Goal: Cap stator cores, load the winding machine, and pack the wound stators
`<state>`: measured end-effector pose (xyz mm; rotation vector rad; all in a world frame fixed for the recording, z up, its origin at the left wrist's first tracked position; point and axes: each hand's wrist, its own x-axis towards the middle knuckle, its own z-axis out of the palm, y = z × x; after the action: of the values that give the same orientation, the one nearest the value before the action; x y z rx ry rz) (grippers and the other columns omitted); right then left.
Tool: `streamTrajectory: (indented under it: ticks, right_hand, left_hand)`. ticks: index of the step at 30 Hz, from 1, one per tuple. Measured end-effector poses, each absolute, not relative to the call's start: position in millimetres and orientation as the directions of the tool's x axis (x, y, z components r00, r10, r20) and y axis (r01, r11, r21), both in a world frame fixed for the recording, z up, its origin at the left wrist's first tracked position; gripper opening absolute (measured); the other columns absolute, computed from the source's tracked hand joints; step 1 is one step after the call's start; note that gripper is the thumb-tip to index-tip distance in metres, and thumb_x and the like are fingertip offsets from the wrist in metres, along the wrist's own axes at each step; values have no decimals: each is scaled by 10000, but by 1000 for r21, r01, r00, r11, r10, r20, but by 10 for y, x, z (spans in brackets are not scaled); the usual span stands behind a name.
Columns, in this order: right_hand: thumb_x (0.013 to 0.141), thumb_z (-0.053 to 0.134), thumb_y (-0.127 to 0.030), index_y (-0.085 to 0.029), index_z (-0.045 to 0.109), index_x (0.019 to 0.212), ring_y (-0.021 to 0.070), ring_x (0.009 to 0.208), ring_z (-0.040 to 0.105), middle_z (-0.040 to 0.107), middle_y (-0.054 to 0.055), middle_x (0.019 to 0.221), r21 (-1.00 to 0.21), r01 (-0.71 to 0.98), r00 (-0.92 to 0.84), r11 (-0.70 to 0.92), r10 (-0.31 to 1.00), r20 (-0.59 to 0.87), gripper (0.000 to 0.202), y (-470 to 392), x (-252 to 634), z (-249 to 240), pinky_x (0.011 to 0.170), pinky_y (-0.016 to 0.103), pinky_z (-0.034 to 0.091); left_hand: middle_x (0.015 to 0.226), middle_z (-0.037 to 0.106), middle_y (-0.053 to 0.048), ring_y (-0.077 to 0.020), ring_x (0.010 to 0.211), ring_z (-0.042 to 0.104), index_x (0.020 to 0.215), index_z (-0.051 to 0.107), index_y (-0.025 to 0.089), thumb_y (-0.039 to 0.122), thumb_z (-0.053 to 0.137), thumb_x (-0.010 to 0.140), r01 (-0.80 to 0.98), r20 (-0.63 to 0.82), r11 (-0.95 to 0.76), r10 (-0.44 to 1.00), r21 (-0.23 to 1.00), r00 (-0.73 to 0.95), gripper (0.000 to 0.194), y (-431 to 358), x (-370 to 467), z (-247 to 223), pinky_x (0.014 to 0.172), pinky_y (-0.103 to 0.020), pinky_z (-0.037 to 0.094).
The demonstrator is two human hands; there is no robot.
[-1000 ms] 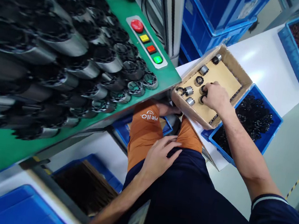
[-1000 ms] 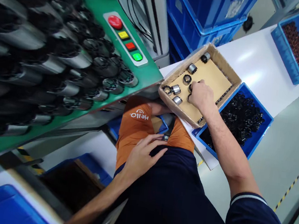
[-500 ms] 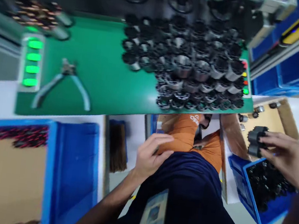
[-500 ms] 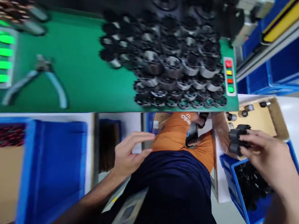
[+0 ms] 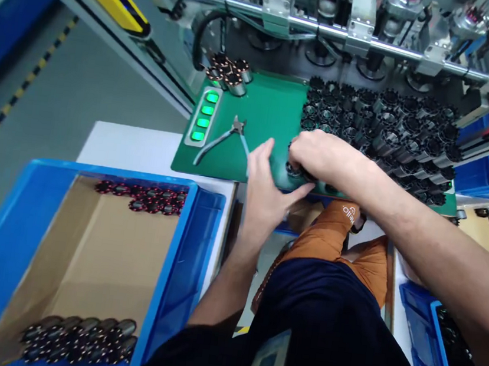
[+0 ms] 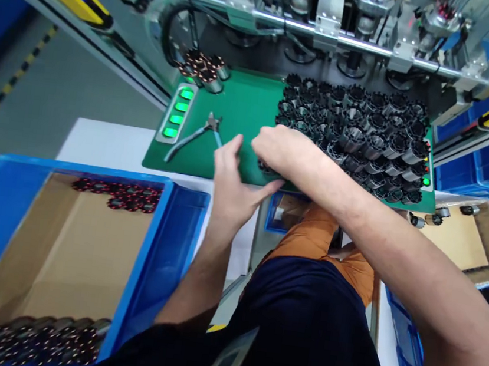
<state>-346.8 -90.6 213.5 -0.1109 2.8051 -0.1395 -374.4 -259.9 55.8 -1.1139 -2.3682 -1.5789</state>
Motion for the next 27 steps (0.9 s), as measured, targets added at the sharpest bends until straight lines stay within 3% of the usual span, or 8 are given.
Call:
streamTrajectory:
  ticks: [3, 7, 10, 12, 16, 20, 25, 27]
  right_hand:
    - [1080, 654, -59, -145, 886, 1034, 305, 1140, 812, 797, 100, 1082, -90, 55, -935, 994, 20, -355, 251, -824, -3421, 2111, 1069, 457, 651]
    - [1083, 692, -92, -252, 886, 1202, 276, 1156, 821, 804, 70, 1362, -262, 36, -974, 964, -24, -223, 278, -867, -2801, 2284, 993, 390, 673]
    - [1127, 655, -134, -343, 846, 1380, 253, 1206, 840, 811, 51, 1454, -400, 33, -976, 916, -58, -212, 379, -938, -2137, 2292, 973, 358, 708]
    - [1121, 653, -130, -338, 822, 1428, 262, 1191, 862, 827, 61, 1417, -444, 88, -960, 892, -43, -277, 408, -963, -1709, 2178, 992, 395, 739]
    - [1132, 660, -181, -332, 807, 1476, 286, 1229, 880, 842, 84, 1401, -506, 325, -904, 799, 104, -416, 403, -971, -997, 1825, 1076, 473, 760]
    - [1144, 689, -252, -361, 752, 1588, 313, 1417, 830, 807, 99, 1559, -561, 503, -835, 658, 202, -512, 462, -1006, -479, 1579, 1205, 531, 718]
    - [1113, 735, -328, -380, 772, 1565, 357, 1355, 856, 822, 113, 1530, -581, 591, -798, 559, 305, -519, 457, -998, -82, 1568, 1154, 592, 741]
    - [1122, 735, -385, -373, 771, 1563, 348, 1366, 849, 833, 104, 1512, -614, 598, -800, 516, 341, -493, 443, -896, 60, 1653, 1194, 594, 717]
  left_hand:
    - [1789, 540, -296, -457, 1765, 452, 1747, 485, 120, 794, 930, 931, 616, 307, 385, 614, 687, -727, 1148, -2395, -3825, 586, 1473, -622, 392]
    - [1881, 467, -278, -476, 1816, 376, 1752, 537, 98, 700, 932, 966, 646, 193, 488, 691, 588, -697, 1066, -2223, -3925, 681, 1507, -647, 312]
    - [1894, 453, -260, -476, 1819, 371, 1771, 536, 101, 750, 956, 920, 673, 179, 469, 729, 572, -661, 1149, -2158, -4007, 738, 1513, -658, 295]
    - [1884, 468, -259, -481, 1814, 379, 1777, 536, 108, 808, 1000, 834, 685, 180, 453, 745, 570, -642, 1262, -2123, -4054, 753, 1514, -662, 292]
    - [1886, 453, -275, -483, 1815, 377, 1776, 535, 96, 828, 1061, 726, 697, 173, 456, 756, 553, -631, 1383, -2062, -4111, 751, 1518, -652, 283]
    - [1901, 421, -283, -479, 1816, 377, 1779, 521, 73, 809, 1052, 758, 699, 149, 488, 755, 522, -639, 1366, -2013, -4190, 703, 1511, -646, 304]
    - [1900, 458, -231, -501, 1795, 405, 1780, 534, 136, 893, 985, 766, 716, 170, 461, 767, 524, -619, 1343, -2078, -4407, 576, 1501, -685, 337]
    - [1870, 525, -184, -511, 1742, 485, 1796, 526, 180, 938, 916, 806, 733, 253, 391, 760, 557, -598, 1307, -2191, -4410, 570, 1477, -706, 392]
